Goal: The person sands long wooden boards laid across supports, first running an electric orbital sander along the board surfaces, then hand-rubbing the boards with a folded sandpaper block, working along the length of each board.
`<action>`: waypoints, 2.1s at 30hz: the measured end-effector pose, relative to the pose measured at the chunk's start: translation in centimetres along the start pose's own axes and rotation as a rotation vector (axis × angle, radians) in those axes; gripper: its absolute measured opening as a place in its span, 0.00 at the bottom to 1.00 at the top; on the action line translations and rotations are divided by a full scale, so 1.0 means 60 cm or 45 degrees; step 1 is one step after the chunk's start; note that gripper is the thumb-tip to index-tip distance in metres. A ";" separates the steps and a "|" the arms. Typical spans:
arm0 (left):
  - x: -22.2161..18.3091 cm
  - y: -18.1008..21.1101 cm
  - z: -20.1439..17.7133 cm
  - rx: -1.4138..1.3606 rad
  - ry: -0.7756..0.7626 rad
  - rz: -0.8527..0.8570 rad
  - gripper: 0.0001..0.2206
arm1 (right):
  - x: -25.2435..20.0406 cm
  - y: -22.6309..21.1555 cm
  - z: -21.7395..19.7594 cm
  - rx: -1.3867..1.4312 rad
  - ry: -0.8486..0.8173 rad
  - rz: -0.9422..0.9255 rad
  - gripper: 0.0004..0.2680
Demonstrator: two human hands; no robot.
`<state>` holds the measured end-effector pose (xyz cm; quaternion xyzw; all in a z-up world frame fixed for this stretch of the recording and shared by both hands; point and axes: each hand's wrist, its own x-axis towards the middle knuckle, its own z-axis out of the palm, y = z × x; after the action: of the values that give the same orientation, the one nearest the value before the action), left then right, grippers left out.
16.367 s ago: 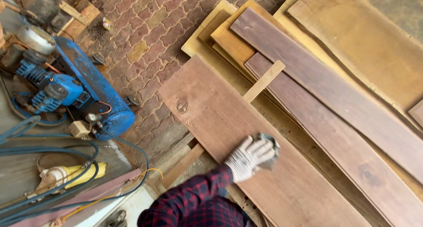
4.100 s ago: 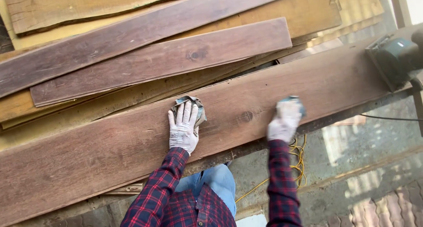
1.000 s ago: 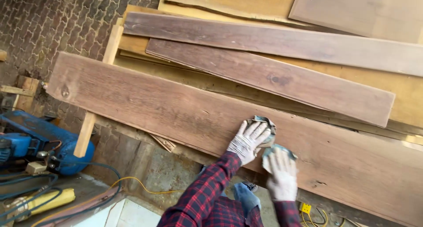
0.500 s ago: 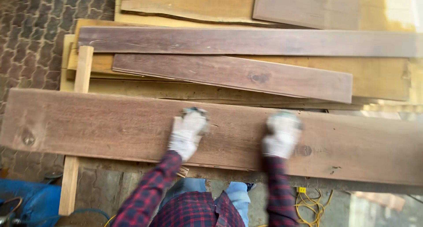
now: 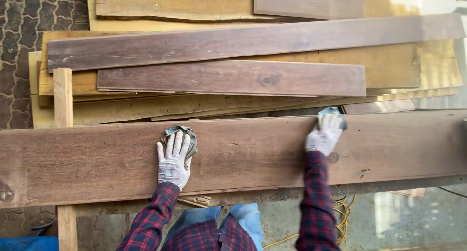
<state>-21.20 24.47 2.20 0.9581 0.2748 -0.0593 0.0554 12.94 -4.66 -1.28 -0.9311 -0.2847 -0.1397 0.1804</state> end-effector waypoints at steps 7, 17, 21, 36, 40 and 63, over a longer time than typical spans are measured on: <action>-0.002 0.004 0.003 0.003 -0.001 -0.015 0.37 | -0.123 -0.331 -0.047 0.366 -0.639 -0.303 0.29; 0.018 0.149 -0.013 -0.010 -0.030 0.083 0.38 | -0.100 0.137 -0.067 0.081 -0.020 0.003 0.20; 0.023 0.187 -0.003 -0.096 -0.052 0.170 0.37 | -0.160 -0.049 -0.069 0.006 -0.049 0.092 0.21; 0.029 0.195 -0.004 -0.023 -0.086 0.122 0.38 | -0.202 0.025 -0.113 0.083 -0.324 -0.130 0.26; 0.026 0.194 0.001 -0.010 -0.104 0.112 0.38 | -0.193 0.024 -0.109 0.082 -0.314 -0.108 0.26; 0.027 0.188 0.011 -0.045 0.002 0.149 0.37 | -0.159 0.004 -0.111 0.183 -0.572 -0.067 0.29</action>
<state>-13.90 15.71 2.17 0.9715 0.2192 -0.0501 0.0756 4.42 -12.18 1.14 -0.9158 -0.3510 0.0868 0.1748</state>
